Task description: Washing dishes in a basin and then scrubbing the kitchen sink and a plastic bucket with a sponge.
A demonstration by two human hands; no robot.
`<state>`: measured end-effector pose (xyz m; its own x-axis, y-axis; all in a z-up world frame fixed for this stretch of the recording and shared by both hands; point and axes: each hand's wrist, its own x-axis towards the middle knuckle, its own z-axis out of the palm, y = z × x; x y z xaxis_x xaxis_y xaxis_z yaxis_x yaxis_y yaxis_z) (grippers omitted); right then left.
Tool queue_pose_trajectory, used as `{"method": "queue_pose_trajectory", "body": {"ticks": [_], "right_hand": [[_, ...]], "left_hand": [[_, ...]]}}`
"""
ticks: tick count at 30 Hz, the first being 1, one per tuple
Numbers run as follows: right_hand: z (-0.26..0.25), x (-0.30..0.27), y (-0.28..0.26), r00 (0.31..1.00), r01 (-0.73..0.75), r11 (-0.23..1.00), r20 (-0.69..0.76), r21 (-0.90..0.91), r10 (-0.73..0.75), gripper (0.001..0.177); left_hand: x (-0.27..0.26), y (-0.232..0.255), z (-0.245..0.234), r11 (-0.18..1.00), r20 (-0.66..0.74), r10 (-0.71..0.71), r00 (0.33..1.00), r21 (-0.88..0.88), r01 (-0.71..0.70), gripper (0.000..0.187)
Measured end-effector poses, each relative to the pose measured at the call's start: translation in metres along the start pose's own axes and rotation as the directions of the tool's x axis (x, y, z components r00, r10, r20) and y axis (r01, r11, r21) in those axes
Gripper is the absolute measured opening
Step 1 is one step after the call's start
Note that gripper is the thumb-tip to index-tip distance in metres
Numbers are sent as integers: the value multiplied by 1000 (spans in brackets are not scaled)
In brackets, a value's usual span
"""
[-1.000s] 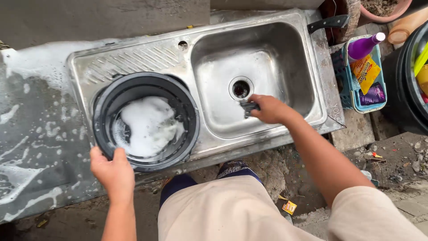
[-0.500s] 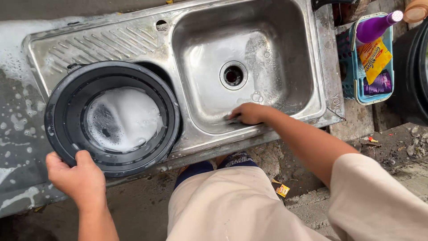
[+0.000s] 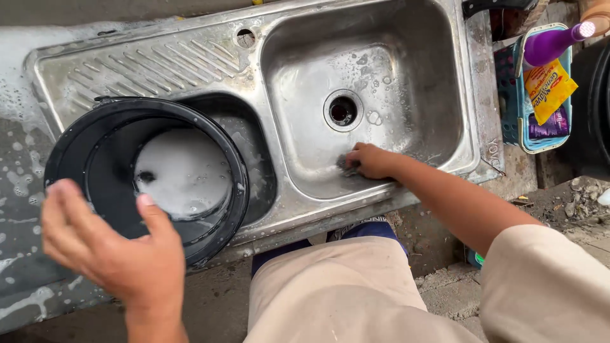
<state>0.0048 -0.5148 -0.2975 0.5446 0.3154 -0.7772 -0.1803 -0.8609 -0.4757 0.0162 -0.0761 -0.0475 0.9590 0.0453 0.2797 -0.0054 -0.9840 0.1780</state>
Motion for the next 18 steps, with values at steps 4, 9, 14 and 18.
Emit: {"method": "queue_pose_trajectory", "body": {"ticks": [4,9,14,18], "right_hand": [[-48,-12,116,983,-78,821,-179,-566,-30,48],[-108,70,92,673,-117,950,-727,-289,-138,35],[-57,94,57,440,199,931,-821,-306,-364,39],[-70,86,92,564,174,913,-722,-370,-400,44]], "left_hand": [[4,102,22,750,35,234,972,-643,-158,37],[12,135,157,901,190,107,976,-434,-14,78],[10,145,205,841,307,-52,950,-499,207,100],[21,142,203,838,574,-249,780,-277,470,103]]}}
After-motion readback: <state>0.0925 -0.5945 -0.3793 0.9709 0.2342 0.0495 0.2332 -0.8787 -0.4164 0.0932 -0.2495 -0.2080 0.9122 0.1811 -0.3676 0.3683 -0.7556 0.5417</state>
